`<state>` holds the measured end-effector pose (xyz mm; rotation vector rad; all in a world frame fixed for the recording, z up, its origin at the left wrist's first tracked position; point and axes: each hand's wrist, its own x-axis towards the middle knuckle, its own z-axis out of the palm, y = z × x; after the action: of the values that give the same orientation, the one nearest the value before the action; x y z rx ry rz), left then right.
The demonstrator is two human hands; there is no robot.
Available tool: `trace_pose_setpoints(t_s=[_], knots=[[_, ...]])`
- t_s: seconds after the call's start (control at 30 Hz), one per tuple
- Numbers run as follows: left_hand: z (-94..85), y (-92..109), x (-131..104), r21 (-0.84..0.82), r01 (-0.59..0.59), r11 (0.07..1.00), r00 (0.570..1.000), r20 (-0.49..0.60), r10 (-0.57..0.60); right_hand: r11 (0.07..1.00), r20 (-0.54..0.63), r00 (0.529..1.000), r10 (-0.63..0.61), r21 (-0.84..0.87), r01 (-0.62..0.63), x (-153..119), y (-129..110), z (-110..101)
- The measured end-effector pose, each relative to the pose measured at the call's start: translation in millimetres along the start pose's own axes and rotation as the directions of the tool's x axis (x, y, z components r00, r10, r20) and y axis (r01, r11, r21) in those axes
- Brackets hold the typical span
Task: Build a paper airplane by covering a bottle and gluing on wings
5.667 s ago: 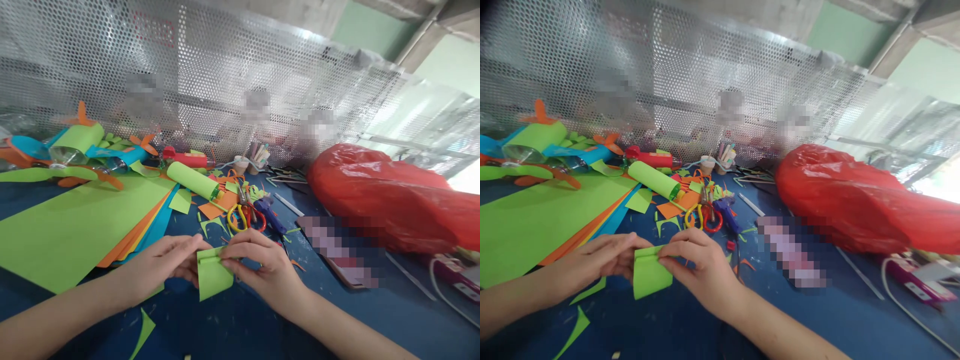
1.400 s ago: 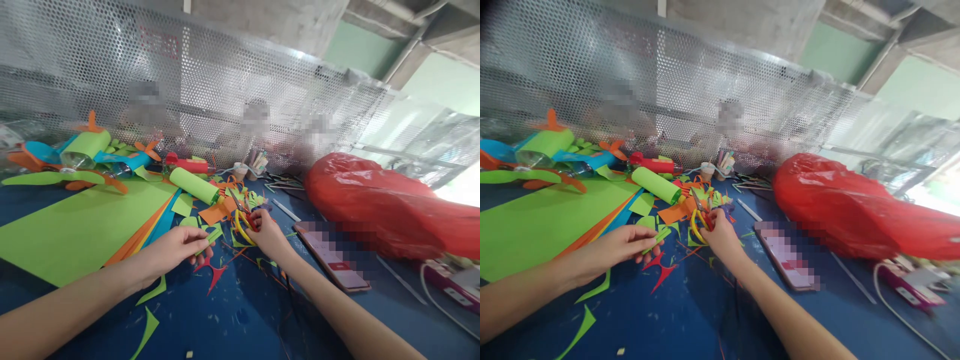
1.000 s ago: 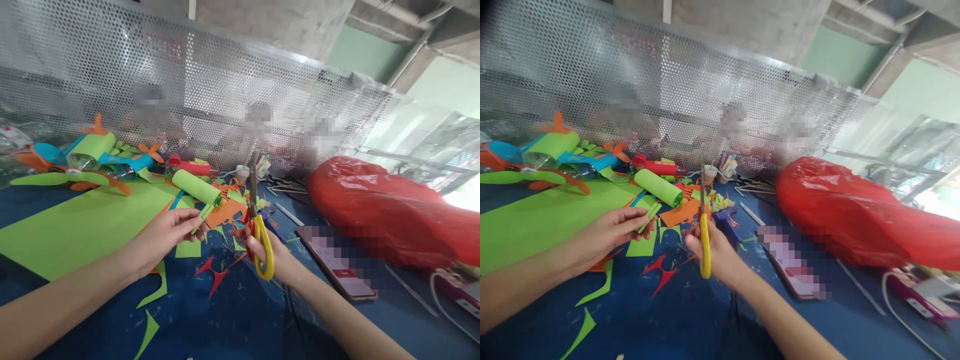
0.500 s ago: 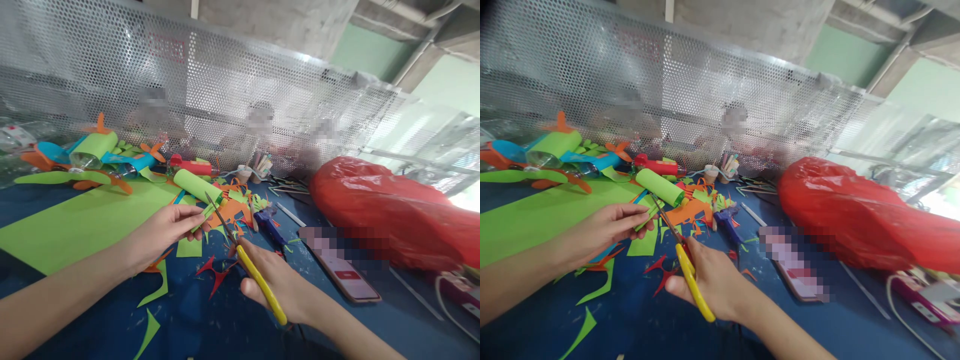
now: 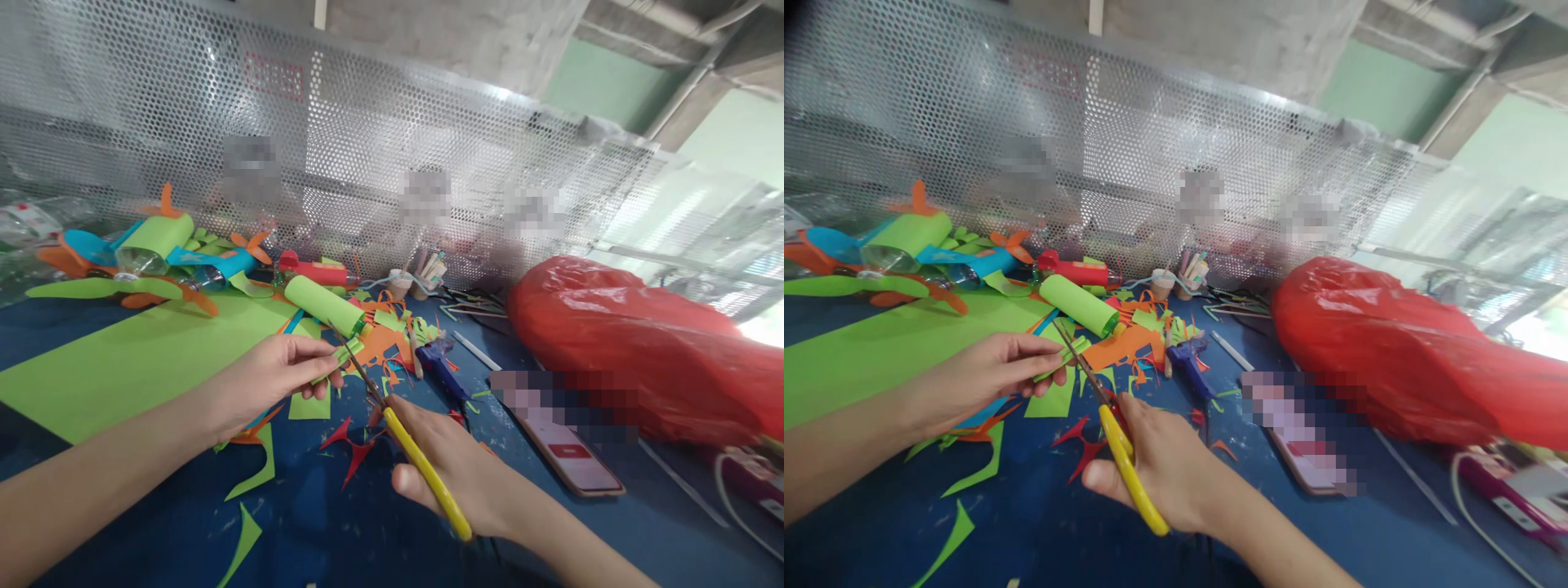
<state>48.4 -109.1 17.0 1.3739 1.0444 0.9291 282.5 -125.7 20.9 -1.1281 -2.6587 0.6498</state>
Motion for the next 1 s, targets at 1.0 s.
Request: trace_pose_setpoints(t_s=[1.0], knots=[[-2.7, -3.7, 3.5, 0.002, 0.041, 0.999, 0.995, 0.088, -0.041, 0.988, -0.063, 0.997, 0.047, 0.151, -0.037, 9.9, 11.9, 21.9]])
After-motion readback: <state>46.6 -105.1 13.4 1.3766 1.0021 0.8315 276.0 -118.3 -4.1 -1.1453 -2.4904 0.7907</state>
